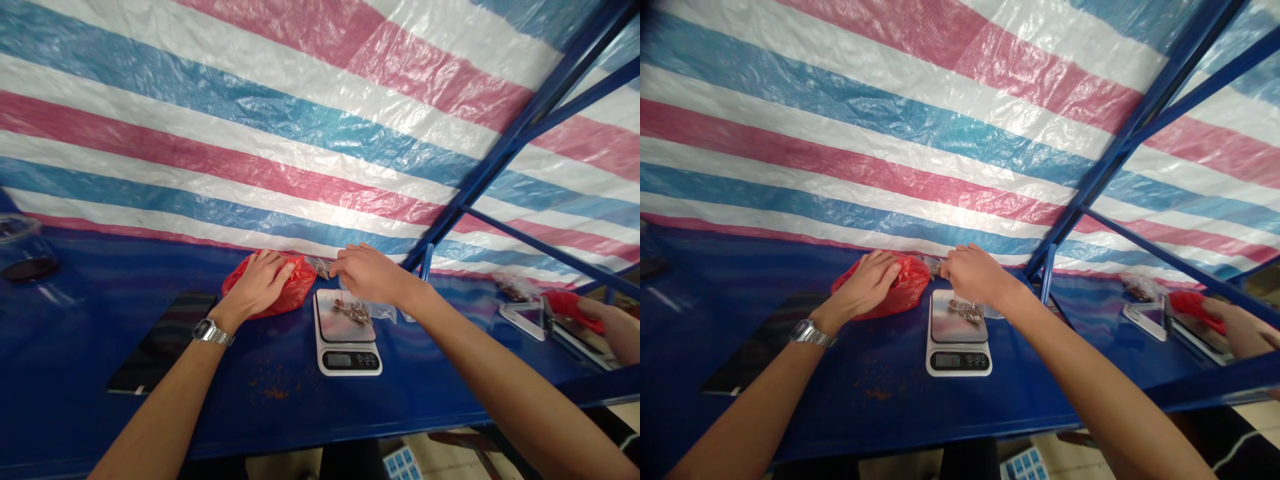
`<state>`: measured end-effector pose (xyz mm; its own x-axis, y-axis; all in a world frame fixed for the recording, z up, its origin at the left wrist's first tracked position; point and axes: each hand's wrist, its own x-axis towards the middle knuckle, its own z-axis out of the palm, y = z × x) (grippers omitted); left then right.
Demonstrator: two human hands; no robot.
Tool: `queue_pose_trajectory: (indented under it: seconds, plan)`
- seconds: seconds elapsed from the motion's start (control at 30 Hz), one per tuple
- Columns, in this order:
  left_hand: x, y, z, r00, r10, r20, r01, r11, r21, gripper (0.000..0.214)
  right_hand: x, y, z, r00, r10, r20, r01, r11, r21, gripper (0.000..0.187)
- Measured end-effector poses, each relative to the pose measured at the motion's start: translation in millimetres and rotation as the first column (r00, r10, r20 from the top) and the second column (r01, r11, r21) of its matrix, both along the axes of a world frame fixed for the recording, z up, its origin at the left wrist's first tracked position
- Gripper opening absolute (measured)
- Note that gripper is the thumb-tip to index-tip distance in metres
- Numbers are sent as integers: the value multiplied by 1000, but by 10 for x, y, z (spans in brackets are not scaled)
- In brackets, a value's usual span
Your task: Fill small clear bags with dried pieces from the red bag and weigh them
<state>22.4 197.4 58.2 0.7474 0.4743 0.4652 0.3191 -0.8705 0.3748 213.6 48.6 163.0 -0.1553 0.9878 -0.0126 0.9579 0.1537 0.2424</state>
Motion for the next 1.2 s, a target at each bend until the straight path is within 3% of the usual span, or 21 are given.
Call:
queue_pose_trajectory:
  seconds: [0.17, 0.33, 0.4, 0.47, 0.53, 0.63, 0.77, 0.9, 1.2]
  plan:
    - [-55, 52, 54, 993, 78, 86, -71, 994, -84, 56, 0, -48, -25, 978, 92, -189, -72, 992, 108, 34]
    - [-96, 109, 93, 996, 72, 48, -64, 984, -164, 56, -313, 260, -82, 841, 343, -419, -210, 920, 331, 39]
    - [-121, 174, 67, 999, 52, 7, -50, 981, -188, 55, -453, 457, -146, 827, 346, -443, -249, 932, 263, 35]
    - [-160, 269, 14, 997, 51, -64, -63, 980, -187, 49, -561, 639, -232, 870, 273, -410, -240, 962, 131, 30]
    - [-207, 376, -53, 988, 47, -144, -68, 987, -147, 35, -631, 770, -323, 931, 172, -320, -190, 981, -26, 28]
    - [-273, 499, -149, 973, 62, -223, -72, 997, -36, 27, -683, 869, -447, 984, 108, -143, -137, 968, -212, 25]
    - [-327, 537, -247, 954, 19, -299, -2, 998, 55, 43, -728, 933, -575, 996, 90, -24, -93, 979, -183, 27]
    - [-362, 487, -296, 941, 87, -328, -81, 996, 32, 50, -764, 992, -623, 997, 78, 11, -76, 985, -156, 24]
    - [-419, 338, -154, 935, 102, -340, -127, 991, -51, 54, -543, 937, -590, 1000, -19, 0, 19, 990, -139, 25]
